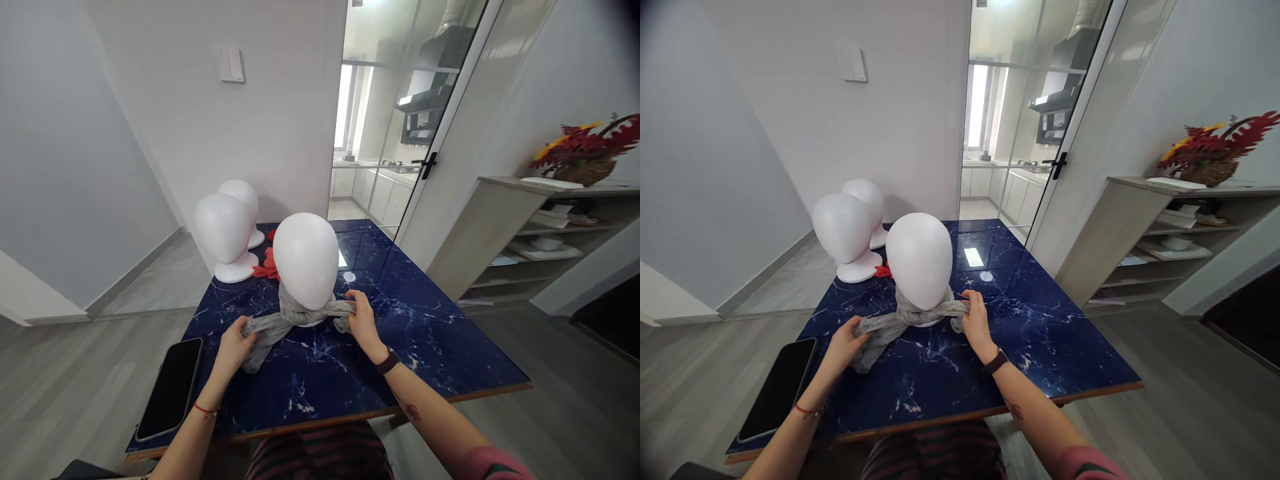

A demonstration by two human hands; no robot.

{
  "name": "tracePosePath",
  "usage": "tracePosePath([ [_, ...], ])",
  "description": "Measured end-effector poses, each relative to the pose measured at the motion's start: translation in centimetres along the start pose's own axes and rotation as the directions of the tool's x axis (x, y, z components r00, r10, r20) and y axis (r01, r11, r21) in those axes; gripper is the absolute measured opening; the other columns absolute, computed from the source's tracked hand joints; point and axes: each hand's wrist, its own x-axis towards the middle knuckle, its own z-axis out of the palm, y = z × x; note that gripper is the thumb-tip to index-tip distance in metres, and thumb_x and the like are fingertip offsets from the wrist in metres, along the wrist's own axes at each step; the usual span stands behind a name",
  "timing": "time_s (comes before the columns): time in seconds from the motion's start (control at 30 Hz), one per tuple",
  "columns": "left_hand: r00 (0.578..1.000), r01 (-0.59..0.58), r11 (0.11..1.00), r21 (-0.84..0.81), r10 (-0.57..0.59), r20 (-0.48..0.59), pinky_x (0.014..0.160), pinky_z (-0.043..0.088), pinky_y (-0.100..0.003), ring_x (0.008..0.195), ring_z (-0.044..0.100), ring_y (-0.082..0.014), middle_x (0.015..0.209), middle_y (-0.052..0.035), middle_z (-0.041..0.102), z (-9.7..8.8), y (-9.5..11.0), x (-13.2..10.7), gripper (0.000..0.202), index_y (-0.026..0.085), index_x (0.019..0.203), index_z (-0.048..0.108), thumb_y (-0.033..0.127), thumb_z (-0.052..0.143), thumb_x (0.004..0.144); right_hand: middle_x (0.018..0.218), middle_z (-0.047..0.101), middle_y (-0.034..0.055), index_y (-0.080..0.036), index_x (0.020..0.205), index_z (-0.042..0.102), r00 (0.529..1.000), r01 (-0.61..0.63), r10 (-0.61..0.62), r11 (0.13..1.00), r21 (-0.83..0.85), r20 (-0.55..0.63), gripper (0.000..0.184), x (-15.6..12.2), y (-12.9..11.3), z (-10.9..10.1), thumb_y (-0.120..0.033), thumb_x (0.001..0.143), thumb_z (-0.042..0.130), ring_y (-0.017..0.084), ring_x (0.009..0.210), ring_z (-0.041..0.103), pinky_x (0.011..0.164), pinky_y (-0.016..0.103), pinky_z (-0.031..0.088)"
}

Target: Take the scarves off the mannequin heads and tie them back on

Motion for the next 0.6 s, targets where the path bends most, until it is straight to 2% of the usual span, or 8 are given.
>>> tracePosePath([
  [0.07,0.973,0.018,0.994,-0.107,0.007,0.229,0.056,0.038,-0.023,0.060,0.052,-0.0154,0.064,0.0011,0.059,0.2,1.4,-1.4,0.022,0.018,0.073,0.061,0.037,0.067,0.064,0.093,0.057,0.0049,-0.017,0.095,0.053,0.991,-0.058,0.054,0.998,0.028,0.123,0.029,-0.7,-1.1,-0.2,-0.006,0.069,0.045,0.019,0.089,0.057,0.086,0.037,0.048],
  [0.1,0.937,0.048,0.986,-0.157,0.010,0.350,0.055,0.039,-0.023,0.059,0.052,-0.0147,0.065,0.0005,0.060,0.3,2.2,-2.2,0.025,0.017,0.076,0.063,0.040,0.068,0.066,0.091,0.059,0.0037,-0.018,0.096,0.054,0.974,-0.104,0.087,0.992,0.074,0.211,0.025,-1.3,-1.9,-0.4,-0.011,0.072,0.051,0.018,0.087,0.057,0.084,0.036,0.048],
  [0.17,0.841,0.118,0.964,-0.239,0.031,0.540,0.060,0.042,-0.024,0.065,0.055,-0.0157,0.075,-0.0027,0.065,0.5,3.8,-4.0,0.031,0.017,0.087,0.067,0.044,0.064,0.072,0.095,0.062,0.0034,-0.018,0.104,0.053,0.902,-0.243,0.145,0.949,0.202,0.407,0.031,-2.6,-3.4,-0.7,-0.023,0.074,0.061,0.018,0.086,0.058,0.080,0.032,0.049],
  [0.23,0.773,0.116,0.963,-0.243,0.066,0.631,0.070,0.046,-0.028,0.075,0.060,-0.0191,0.087,-0.0064,0.068,0.5,4.9,-5.3,0.031,0.019,0.086,0.070,0.046,0.061,0.076,0.102,0.063,0.0055,-0.019,0.112,0.052,0.807,-0.384,0.181,0.884,0.267,0.562,0.042,-3.8,-4.4,-1.1,-0.033,0.074,0.065,0.018,0.089,0.060,0.076,0.030,0.049],
  [0.3,0.817,0.013,0.982,-0.189,0.098,0.568,0.085,0.045,-0.033,0.090,0.061,-0.0242,0.099,-0.0091,0.069,0.5,5.3,-5.7,0.027,0.021,0.072,0.072,0.046,0.061,0.075,0.100,0.064,0.0073,-0.017,0.108,0.057,0.772,-0.430,0.216,0.870,0.242,0.597,0.041,-4.2,-4.4,-1.5,-0.041,0.076,0.064,0.018,0.087,0.061,0.075,0.030,0.050],
  [0.4,0.954,-0.134,0.989,-0.056,0.144,0.263,0.096,0.039,-0.038,0.102,0.058,-0.0289,0.107,-0.0109,0.066,0.9,4.9,-4.5,0.029,0.022,0.054,0.065,0.044,0.064,0.072,0.091,0.066,0.0078,-0.015,0.092,0.063,0.874,-0.358,0.265,0.918,0.172,0.408,0.036,-3.6,-3.1,-1.7,-0.048,0.077,0.059,0.019,0.086,0.061,0.079,0.033,0.049],
  [0.47,0.982,-0.129,0.990,-0.055,0.135,0.129,0.089,0.044,-0.039,0.095,0.061,-0.0276,0.100,-0.0111,0.066,1.9,4.4,-3.1,0.025,0.021,0.060,0.063,0.044,0.065,0.070,0.093,0.065,0.0076,-0.016,0.089,0.061,0.911,-0.351,0.295,0.922,0.164,0.289,0.037,-2.6,-2.0,-1.3,-0.050,0.077,0.058,0.019,0.086,0.061,0.078,0.032,0.049],
  [0.6,0.997,0.010,0.987,-0.163,0.003,0.078,0.071,0.050,-0.035,0.079,0.064,-0.0248,0.082,-0.0066,0.065,4.9,3.4,-0.6,0.038,0.020,0.078,0.056,0.044,0.076,0.056,0.089,0.064,0.0070,-0.016,0.088,0.059,0.825,-0.530,0.440,0.820,0.215,0.355,0.040,-0.7,-1.3,0.1,-0.053,0.073,0.062,0.017,0.081,0.062,0.066,0.027,0.051],
])
